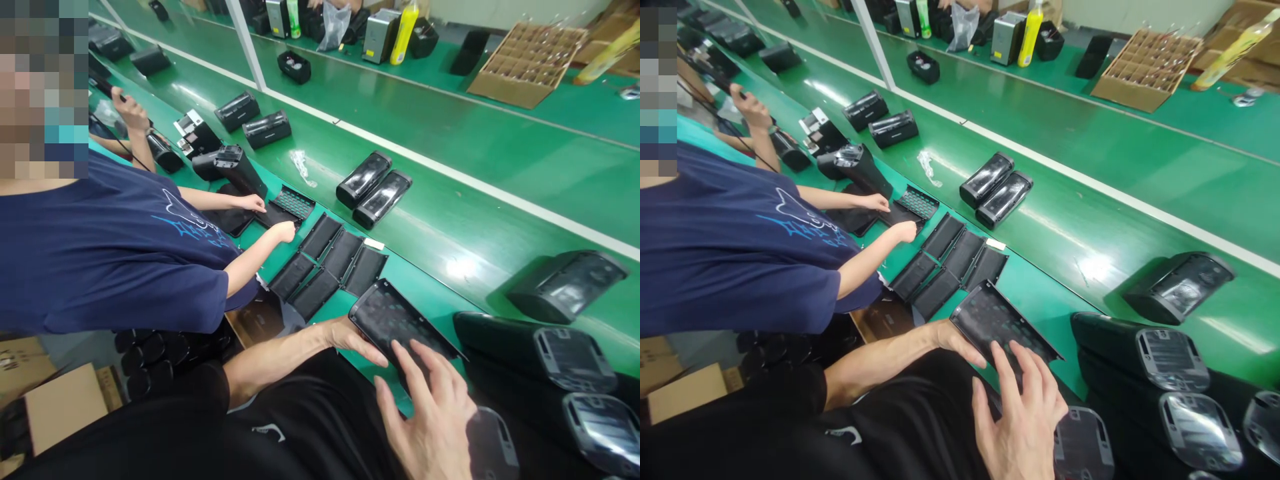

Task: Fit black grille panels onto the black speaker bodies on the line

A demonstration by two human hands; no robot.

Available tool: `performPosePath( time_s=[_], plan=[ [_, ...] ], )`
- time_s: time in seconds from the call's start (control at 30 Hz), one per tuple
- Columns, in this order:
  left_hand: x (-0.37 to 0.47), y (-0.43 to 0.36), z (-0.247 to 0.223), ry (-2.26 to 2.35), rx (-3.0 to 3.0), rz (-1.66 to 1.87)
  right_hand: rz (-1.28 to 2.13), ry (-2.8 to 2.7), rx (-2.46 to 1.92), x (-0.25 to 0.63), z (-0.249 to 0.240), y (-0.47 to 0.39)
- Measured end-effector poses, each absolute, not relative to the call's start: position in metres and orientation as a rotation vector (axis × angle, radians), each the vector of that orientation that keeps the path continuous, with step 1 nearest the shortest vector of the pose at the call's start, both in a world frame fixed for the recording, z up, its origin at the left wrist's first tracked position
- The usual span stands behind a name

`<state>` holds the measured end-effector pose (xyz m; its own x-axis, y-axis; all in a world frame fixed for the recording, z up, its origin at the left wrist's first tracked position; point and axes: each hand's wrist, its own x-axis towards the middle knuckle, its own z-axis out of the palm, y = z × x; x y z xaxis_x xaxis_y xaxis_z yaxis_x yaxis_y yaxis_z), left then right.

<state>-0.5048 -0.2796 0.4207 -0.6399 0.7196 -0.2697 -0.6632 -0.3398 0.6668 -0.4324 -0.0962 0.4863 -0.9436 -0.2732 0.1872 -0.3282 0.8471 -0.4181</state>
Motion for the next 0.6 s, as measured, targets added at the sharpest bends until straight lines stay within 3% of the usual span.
performPosePath(
  time_s=[0.6],
  plan=[
    [-0.506,-0.278,0.413,0.986,0.130,2.041,0.678,-2.897,0.580,-0.440,0.475,-0.101]
  ],
)
